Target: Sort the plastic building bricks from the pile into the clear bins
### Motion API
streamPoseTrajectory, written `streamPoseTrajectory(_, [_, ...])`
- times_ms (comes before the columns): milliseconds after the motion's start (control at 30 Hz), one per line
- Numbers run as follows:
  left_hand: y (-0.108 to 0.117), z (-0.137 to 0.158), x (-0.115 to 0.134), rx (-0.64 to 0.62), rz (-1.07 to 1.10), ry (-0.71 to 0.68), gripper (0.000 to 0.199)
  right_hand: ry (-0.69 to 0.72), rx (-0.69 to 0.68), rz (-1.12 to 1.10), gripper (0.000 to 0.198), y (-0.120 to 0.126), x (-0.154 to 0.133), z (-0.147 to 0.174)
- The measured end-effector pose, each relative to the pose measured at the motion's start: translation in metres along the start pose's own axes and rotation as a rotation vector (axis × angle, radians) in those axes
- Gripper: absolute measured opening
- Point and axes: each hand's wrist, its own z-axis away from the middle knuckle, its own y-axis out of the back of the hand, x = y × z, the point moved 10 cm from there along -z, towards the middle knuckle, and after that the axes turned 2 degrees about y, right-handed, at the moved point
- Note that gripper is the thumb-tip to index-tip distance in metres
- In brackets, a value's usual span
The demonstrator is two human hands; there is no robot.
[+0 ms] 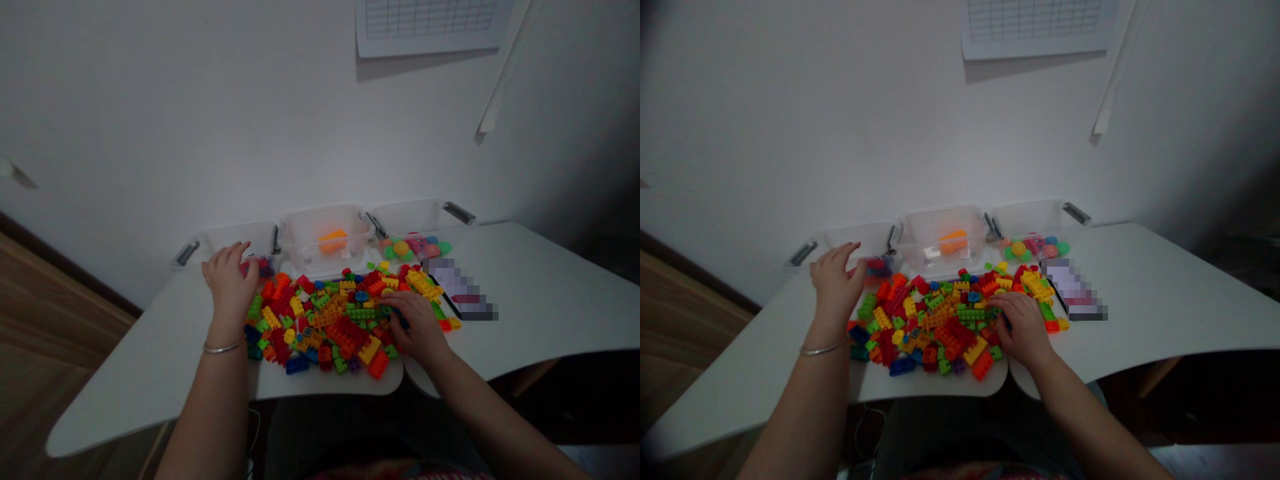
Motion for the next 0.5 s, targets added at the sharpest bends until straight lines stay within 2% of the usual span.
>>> streamPoseTrajectory(133, [-0.008,0.028,0.020,-0.156,0.006,-0.115,0.039,0.003,-0.003,0.007,0.032,0.000,-0.002,-0.001])
streamPoseTrajectory(333, [-0.034,0.070,0.030,-0.438,-0.291,-0.120,0.034,0.003,-0.001,0.006,0.031,0.001,-0.001,-0.001])
streamPoseTrajectory(500, [-0.036,0.082,0.037,-0.499,-0.413,-0.132,0.031,0.019,-0.001,0.007,0.030,-0.001,-0.002,-0.001])
